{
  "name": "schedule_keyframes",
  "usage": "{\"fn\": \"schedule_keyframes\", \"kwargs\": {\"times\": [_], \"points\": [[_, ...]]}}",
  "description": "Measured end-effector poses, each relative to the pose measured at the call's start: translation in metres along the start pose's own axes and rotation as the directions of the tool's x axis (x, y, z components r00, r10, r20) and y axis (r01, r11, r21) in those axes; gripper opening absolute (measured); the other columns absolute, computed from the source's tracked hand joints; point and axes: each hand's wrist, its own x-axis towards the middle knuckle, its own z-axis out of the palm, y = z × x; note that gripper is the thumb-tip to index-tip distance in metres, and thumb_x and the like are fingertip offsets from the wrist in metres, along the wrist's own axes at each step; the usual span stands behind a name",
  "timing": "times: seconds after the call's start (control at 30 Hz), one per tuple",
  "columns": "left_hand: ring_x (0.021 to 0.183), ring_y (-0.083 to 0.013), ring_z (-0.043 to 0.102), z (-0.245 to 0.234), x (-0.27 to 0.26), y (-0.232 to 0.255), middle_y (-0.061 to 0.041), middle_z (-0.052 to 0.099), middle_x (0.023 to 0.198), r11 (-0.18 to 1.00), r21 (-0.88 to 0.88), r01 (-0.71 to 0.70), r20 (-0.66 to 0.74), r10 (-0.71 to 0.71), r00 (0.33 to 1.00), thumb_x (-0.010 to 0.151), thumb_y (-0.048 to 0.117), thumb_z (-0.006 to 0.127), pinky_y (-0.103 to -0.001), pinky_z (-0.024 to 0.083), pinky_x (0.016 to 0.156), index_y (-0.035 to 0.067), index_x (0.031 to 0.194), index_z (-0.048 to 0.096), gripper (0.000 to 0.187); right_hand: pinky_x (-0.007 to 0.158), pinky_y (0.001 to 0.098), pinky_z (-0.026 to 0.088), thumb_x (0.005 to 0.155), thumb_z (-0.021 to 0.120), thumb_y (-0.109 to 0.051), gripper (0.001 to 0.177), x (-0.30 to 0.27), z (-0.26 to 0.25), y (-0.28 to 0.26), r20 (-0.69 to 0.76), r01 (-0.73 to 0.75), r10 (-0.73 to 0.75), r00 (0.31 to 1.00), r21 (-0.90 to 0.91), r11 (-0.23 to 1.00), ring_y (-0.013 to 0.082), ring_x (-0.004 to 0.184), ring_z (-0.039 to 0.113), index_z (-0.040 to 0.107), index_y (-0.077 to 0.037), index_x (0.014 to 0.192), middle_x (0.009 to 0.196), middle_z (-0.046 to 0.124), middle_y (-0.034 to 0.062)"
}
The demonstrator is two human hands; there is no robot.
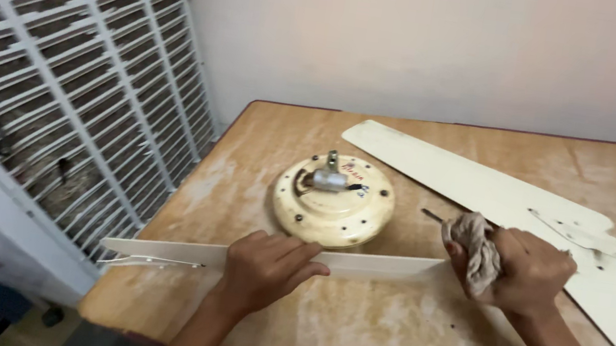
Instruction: The person wipes the surfaces of disassembled ceiling fan blades with a cloth on a wooden table. The fan motor housing and small hardware parts remain on the table while the blades are cleaned one at a time.
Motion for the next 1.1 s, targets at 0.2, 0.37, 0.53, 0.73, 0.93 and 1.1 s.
{"fn": "schedule_keyframes", "kwargs": {"times": [0.2,0.37,0.53,0.73,0.93,1.1], "points": [[0.072,-0.0184,0.066,-0.022,-0.045,-0.003,0.000,0.068,0.083,0.998,0.003,-0.060,-0.068,0.061,0.996,0.083,0.015,0.083,-0.034,0.051,0.061,0.012,0.097,0.075,0.017,0.037,0.0411,0.032,0.073,0.084,-0.034,0.052,0.000,-0.003,-0.035,-0.124,0.156,-0.139,0.983,0.141,0.978,0.0256,0.035,0.037,0.045,-0.009,0.048,0.042,0.041,0.0092],[0.087,-0.0248,0.071,-0.026,-0.074,-0.012,-0.006,0.072,0.094,0.992,-0.122,-0.024,-0.021,0.021,1.000,0.071,-0.005,0.073,-0.037,0.058,0.074,0.005,0.107,0.075,0.037,0.040,0.0397,0.036,0.075,0.079,-0.039,0.042,-0.021,0.016,-0.050,-0.057,0.159,-0.149,0.987,0.274,0.948,0.0238,0.039,0.044,0.054,-0.009,0.057,0.049,0.048,0.0075],[0.086,-0.0237,0.071,-0.018,-0.099,-0.016,-0.005,0.072,0.092,0.981,-0.164,0.100,0.028,-0.097,0.995,0.071,-0.008,0.072,-0.036,0.058,0.074,0.006,0.106,0.077,0.038,0.040,0.0422,0.043,0.069,0.076,-0.042,0.037,-0.050,0.034,-0.058,0.119,0.091,-0.128,0.985,0.274,0.957,0.0273,0.042,0.054,0.060,-0.010,0.061,0.052,0.056,0.0093],[0.093,-0.0241,0.071,-0.005,-0.124,-0.025,-0.006,0.076,0.097,0.913,-0.324,0.246,0.149,-0.208,0.967,0.077,-0.008,0.072,-0.034,0.059,0.077,0.005,0.102,0.078,0.029,0.046,0.0455,0.051,0.064,0.074,-0.043,0.036,-0.067,0.046,-0.063,0.260,0.094,-0.201,0.945,0.372,0.924,0.0317,0.048,0.061,0.062,-0.010,0.066,0.056,0.060,0.0101],[0.096,-0.0253,0.071,-0.001,-0.128,-0.033,-0.006,0.080,0.107,0.896,-0.291,0.335,0.275,-0.257,0.926,0.078,0.002,0.076,-0.036,0.058,0.083,0.010,0.100,0.082,0.024,0.048,0.0451,0.051,0.071,0.077,-0.044,0.038,-0.064,0.046,-0.066,0.351,0.018,-0.193,0.916,0.443,0.896,0.0323,0.047,0.060,0.058,-0.011,0.063,0.053,0.058,0.0096],[0.099,-0.0245,0.071,-0.012,-0.113,-0.028,-0.006,0.080,0.105,0.859,-0.260,0.441,0.381,-0.329,0.864,0.080,0.015,0.082,-0.038,0.054,0.086,0.008,0.098,0.081,0.019,0.043,0.0456,0.048,0.071,0.079,-0.046,0.042,-0.044,0.037,-0.064,0.369,-0.035,-0.137,0.919,0.425,0.904,0.0333,0.044,0.058,0.058,-0.011,0.058,0.048,0.057,0.0113]]}}
